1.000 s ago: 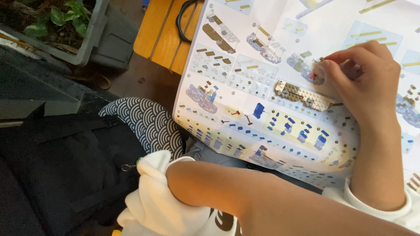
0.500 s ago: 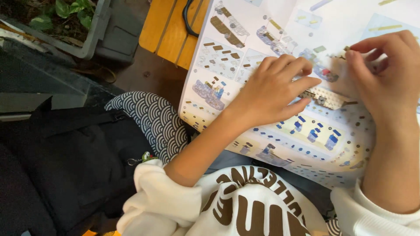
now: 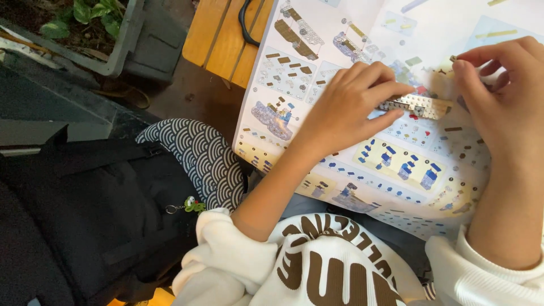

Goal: Assembling a LEGO model by following a printed instruction manual, involving searching for, grasping, and connecting small plastic bricks.

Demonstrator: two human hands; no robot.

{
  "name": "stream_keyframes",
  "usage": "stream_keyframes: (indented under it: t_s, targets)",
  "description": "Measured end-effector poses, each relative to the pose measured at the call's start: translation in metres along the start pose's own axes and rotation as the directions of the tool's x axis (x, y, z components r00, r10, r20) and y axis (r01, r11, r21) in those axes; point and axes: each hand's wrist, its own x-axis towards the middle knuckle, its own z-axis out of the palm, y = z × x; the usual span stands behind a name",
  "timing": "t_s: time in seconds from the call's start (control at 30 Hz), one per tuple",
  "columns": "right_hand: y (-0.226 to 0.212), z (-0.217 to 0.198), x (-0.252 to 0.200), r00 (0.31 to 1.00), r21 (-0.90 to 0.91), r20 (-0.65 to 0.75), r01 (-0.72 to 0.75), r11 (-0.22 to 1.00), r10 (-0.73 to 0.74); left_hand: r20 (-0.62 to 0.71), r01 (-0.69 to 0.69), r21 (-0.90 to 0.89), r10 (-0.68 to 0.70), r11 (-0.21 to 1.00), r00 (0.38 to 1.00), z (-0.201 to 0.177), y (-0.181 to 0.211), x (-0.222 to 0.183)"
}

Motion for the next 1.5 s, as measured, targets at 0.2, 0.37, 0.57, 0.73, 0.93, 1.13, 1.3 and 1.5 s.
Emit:
stream_keyframes:
  t_s: [0.2,0.37,0.57,0.73,0.93,1.13,1.3,1.5]
  targets:
    - [-0.004,-0.004,-0.002,1.0,-0.017,-0.025,-0.012,1.0,0.012,-0.063,-0.033,0.006,0.034,0.999,0.997,-0.001,0.001,-0.003]
    - [0.007,0.0,-0.003,1.0,-0.044,-0.025,-0.005,0.999,0.004,-0.05,-0.033,0.006,0.034,0.999,0.998,-0.001,0.001,-0.004]
    - [0.0,-0.003,-0.002,1.0,-0.099,-0.005,0.017,0.995,-0.017,-0.043,-0.024,-0.002,0.023,1.0,0.999,-0.002,0.002,-0.004]
    - [0.001,-0.002,-0.002,1.0,-0.065,-0.001,-0.003,0.998,0.003,-0.044,-0.027,-0.006,0.027,1.0,0.999,-0.002,0.002,-0.004]
    - [0.0,-0.003,-0.002,1.0,-0.117,0.011,0.029,0.993,-0.027,-0.043,-0.024,-0.012,0.024,1.0,0.999,-0.003,0.003,-0.004]
    - [0.003,-0.002,-0.002,0.999,-0.128,0.021,0.042,0.991,-0.04,-0.049,-0.033,-0.01,0.033,0.999,0.998,-0.003,0.001,-0.004]
    - [0.011,-0.002,-0.001,0.995,-0.083,-0.046,0.086,0.993,-0.09,0.018,-0.02,-0.004,0.02,1.0,1.0,0.0,0.0,-0.004]
    - [-0.001,-0.007,0.003,0.991,-0.072,-0.042,0.126,0.989,-0.129,0.011,-0.011,-0.008,0.011,1.0,1.0,-0.006,0.006,-0.003]
